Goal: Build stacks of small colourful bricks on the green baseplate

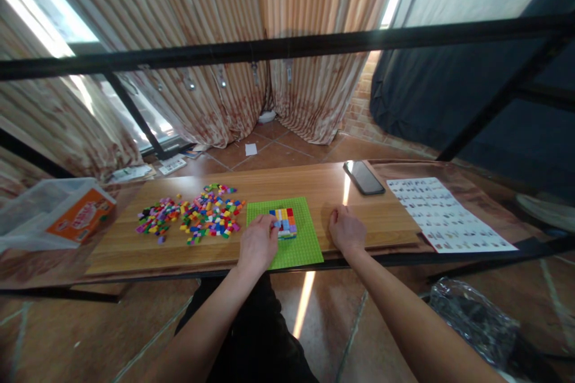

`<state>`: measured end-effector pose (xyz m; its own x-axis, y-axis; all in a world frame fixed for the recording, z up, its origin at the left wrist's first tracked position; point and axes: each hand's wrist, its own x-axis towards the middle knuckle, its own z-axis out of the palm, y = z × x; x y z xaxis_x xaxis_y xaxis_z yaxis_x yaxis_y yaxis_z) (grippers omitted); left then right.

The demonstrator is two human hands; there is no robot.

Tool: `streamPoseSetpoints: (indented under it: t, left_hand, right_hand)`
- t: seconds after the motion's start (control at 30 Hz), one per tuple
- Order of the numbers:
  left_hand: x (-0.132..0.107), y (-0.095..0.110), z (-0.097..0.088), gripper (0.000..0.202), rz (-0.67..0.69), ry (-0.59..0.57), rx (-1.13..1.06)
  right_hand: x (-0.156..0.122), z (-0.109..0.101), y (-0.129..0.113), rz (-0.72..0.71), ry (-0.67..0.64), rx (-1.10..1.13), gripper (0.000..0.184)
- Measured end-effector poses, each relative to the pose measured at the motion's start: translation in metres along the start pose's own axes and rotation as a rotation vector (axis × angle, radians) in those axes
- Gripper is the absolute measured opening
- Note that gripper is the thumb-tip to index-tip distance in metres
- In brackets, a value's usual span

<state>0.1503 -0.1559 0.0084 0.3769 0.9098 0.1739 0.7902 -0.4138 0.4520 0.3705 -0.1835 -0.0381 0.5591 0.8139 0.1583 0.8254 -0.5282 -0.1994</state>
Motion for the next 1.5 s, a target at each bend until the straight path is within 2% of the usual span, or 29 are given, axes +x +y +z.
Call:
streamPoseSetpoints:
  t: [0.33,0.6,0.77,0.9,1.2,1.5]
  left_hand:
    - [-0.008,-0.008,-0.004,0.011,-0.005,-0.002,-0.110]
    - [-0.016,0.000,-0.005,0.013,0.036,-0.009,-0.155]
    - [-0.013,-0.018,-0.012,0.012,-0.068,0.035,-0.133]
    - [-0.006,-0.028,-0.015,0.011,-0.062,0.055,-0.147]
    - [0.000,-0.017,-0.008,0.013,-0.036,0.042,-0.167]
    - [0.003,-0.015,-0.005,0.011,-0.031,0.059,-0.179]
  right_hand:
    - [0.001,0.000,0.000,0.006,-0.012,0.003,0.030]
    - [0.001,0.003,0.001,0.006,0.001,0.001,0.030]
    - [0.001,0.003,0.002,-0.001,0.004,-0.007,0.030]
    - [0.001,0.001,0.002,-0.003,-0.003,-0.003,0.030]
    - [0.002,0.004,0.003,0.009,0.007,-0.007,0.030]
    - [0.002,0.003,0.003,0.012,0.001,0.002,0.028]
